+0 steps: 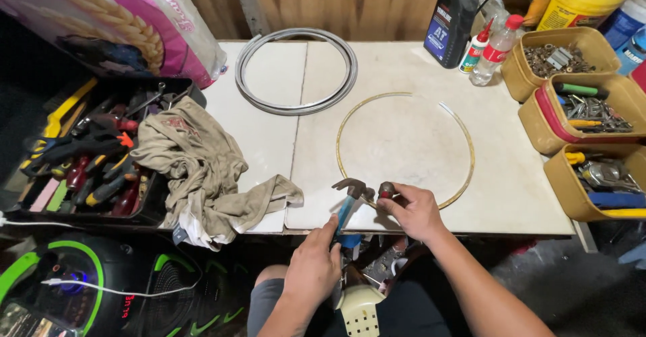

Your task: The person uses a hammer to strike a small red tool placed on a metal ring lying on a table. They repeatedly hit the tool to shape or adjust the ring, occasionally repositioning the ring and the tool. The person also wipes the table surface with a cloth during the process.

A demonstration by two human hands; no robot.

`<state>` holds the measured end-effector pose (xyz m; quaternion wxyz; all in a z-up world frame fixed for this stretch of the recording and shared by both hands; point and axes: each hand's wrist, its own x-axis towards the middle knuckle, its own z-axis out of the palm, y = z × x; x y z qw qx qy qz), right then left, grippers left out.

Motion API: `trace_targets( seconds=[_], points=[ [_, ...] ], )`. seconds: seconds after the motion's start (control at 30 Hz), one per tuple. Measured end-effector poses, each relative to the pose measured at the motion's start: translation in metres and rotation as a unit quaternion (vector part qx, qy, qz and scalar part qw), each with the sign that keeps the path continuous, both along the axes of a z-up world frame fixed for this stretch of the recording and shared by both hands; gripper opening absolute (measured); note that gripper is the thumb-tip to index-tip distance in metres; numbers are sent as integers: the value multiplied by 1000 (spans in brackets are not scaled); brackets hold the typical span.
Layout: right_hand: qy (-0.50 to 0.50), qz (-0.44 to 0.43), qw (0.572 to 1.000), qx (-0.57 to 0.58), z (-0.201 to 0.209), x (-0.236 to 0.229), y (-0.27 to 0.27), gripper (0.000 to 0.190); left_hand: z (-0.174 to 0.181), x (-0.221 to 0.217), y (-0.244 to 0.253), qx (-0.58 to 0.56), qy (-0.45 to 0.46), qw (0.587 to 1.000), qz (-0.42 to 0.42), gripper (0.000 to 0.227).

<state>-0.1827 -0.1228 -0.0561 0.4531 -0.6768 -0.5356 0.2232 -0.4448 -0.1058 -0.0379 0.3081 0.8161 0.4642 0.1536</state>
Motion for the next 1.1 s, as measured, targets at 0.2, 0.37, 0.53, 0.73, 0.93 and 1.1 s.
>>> trace_targets(
  seconds=[0.2,0.37,0.53,0.73,0.93,1.1],
  points=[
    [0,-15,1000,-8,-18,7,2,33,52,4,-4,33,17,999,-2,57],
    [151,50,986,40,-30,12,0,28,103,8,-16,263,-89,960,-23,79],
    [135,79,986,58,-17,9,-1,33,124,14,-15,216,27,968,-121,63],
    [94,61,993,28,-6,7,-3,16,139,13,-24,340,-53,935,-89,60],
    [135,45,990,-8,-16,12,1,24,127,13,-7,94,101,986,-97,58],
    [108,-39,978,-172,6,11,8,48,67,-2,-2,86,37,995,-19,54]
  ],
)
